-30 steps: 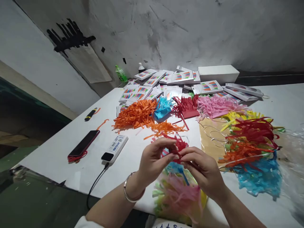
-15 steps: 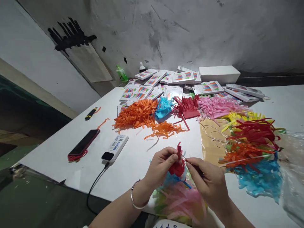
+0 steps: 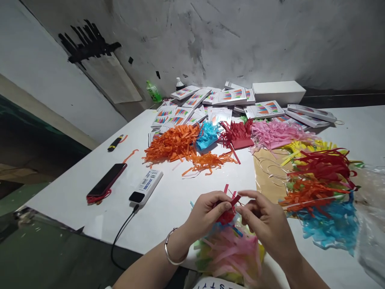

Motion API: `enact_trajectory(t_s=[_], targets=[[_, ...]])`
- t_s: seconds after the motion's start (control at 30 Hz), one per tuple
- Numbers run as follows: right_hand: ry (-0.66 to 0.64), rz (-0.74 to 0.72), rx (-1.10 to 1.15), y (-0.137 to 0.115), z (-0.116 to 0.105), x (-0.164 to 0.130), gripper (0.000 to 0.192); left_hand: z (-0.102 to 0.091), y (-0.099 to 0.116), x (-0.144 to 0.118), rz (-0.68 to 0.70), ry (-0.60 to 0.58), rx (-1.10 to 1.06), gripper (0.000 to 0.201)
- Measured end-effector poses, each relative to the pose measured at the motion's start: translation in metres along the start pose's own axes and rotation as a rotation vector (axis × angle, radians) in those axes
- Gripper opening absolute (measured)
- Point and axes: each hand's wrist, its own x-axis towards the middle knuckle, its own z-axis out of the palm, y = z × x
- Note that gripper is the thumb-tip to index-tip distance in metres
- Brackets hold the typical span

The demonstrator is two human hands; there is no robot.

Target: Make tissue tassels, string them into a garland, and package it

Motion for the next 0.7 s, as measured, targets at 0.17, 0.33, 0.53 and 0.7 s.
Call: enact_trajectory(t_s=[0.17,0.33,0.53,0.7], targets=[[-0.207,0.283,0.286,0.004,-0.001,0.003,0.037,-0.003,0.006,0.001,0.212,-0.113,0.265,0.029],[-0.023,0.109,0.159,0.011,0.001,0.008,0.024,-0.004,0.000,0.007,0.391,-0.145,0.512,0.019],[0.365,-0.029,0.470,0.022,-0.007,0.017,0.013,-0.003,-0.011,0.003,0.717,0.124,0.880,0.018],[0.415,-0.003,0.761,0.015,-0.018,0.020,0.015,-0.002,-0.033,-0.008,0.688,-0.326,1.046,0.027]])
